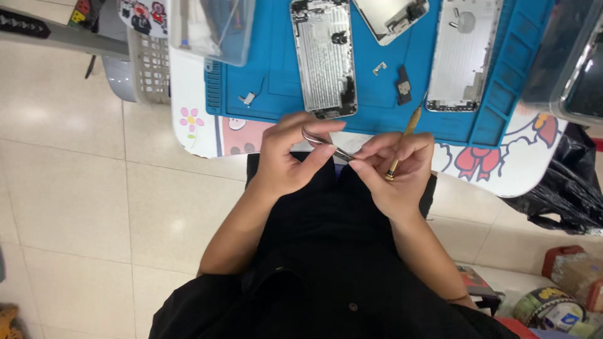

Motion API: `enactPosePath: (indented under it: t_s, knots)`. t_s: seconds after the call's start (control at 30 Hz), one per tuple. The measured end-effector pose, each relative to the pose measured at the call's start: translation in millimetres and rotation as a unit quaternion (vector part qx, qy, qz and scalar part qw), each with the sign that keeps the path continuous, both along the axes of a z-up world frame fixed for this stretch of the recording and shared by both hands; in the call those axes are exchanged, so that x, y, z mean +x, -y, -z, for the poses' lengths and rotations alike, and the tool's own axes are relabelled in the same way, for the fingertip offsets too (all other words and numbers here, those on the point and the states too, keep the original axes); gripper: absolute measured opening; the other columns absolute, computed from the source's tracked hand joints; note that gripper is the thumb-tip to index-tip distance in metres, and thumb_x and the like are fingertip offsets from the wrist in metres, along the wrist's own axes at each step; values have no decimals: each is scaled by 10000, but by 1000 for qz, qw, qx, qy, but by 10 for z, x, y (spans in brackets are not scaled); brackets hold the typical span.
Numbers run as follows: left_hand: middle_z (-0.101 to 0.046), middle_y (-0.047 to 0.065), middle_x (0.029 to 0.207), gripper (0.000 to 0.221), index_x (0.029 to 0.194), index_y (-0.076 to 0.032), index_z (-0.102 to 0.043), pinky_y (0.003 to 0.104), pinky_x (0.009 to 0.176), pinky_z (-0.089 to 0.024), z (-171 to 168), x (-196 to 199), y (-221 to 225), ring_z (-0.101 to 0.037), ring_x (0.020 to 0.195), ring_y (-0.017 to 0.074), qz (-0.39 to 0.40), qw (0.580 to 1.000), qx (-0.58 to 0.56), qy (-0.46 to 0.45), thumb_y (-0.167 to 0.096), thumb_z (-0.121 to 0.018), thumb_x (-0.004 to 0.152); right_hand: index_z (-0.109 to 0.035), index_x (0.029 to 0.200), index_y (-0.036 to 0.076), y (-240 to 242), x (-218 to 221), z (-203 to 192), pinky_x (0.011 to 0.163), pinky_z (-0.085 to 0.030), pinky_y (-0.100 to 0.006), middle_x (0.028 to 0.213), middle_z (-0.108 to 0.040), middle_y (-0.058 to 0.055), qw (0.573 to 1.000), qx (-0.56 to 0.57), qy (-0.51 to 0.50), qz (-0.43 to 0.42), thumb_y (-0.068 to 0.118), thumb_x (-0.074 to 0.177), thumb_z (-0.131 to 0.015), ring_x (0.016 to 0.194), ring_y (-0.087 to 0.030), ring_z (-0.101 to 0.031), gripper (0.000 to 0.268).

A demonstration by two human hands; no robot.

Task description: Repairing a mobile phone using a screwdriver and tweezers at a workbench.

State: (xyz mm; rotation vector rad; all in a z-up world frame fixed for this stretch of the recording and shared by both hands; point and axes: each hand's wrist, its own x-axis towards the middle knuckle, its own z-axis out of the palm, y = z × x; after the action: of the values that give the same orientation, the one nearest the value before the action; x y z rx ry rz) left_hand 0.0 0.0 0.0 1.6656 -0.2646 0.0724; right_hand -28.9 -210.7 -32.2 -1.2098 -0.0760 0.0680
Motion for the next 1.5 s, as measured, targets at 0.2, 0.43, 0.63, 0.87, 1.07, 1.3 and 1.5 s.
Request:
enactPosePath:
  t_s: [0.2,0.43,0.63,0.87,1.07,1.3,1.5]
  knots:
    - [-714,82,967,169,1006,-18,-729,268,767,-492,358,-143,-261,-662,875,140,29,993,-96,-64,-140,-628,1062,-343,1159,89,-222,-68,32,904,-602,-317,1194,-621,-186,997,-56,13,-49,-145,917,-734,1024,-182,-671,516]
    - [-726,76,863,216,963,-30,-759,277,667,-483,-4,276,-590,-653,740,120,-65,996,-16,-55,-167,-631,1071,-397,1186,60,-165,-64,32,882,-563,-285,1219,-652,-190,978,-185,31,-94,-110,931,-717,1089,-187,-675,443]
    - [-631,141,879,267,1277,-20,-734,385,697,-468,99,806,-793,-633,765,299,-255,910,318,72,-171,-691,1061,-426,1184,51,-156,-125,38,863,-558,-274,1243,-656,-188,976,-186,32,-107,-101,943,-702,992,-141,-660,397]
    - [-606,100,1091,212,1215,-83,-676,468,813,-434,394,987,-843,-594,1044,304,-335,819,446,135,-162,-708,1021,-445,1198,39,-99,-174,85,869,-555,-270,1225,-659,-174,973,-196,42,-110,-97,948,-694,1037,-154,-668,378]
    - [-588,108,1131,217,1224,-92,-668,474,848,-431,402,977,-889,-580,1098,306,-326,816,457,140,-164,-711,1024,-481,1222,22,-18,-178,133,896,-558,-286,1202,-693,-159,970,-210,45,-109,-42,1013,-643,1037,-159,-681,272]
    - [-602,111,1138,282,1227,-57,-648,482,866,-437,319,929,-948,-578,1099,330,-302,852,397,158,-170,-753,991,-528,1206,5,-37,-146,48,974,-584,-321,1156,-714,-156,961,-247,55,-113,7,1045,-616,1107,-213,-725,184]
    - [-667,100,949,180,1047,-22,-634,408,710,-525,220,885,-969,-655,834,297,-275,887,343,144,-93,-796,1016,-535,1214,-3,-31,-129,34,989,-581,-330,1155,-711,-161,959,-246,73,-121,37,1058,-602,1108,-219,-722,175]
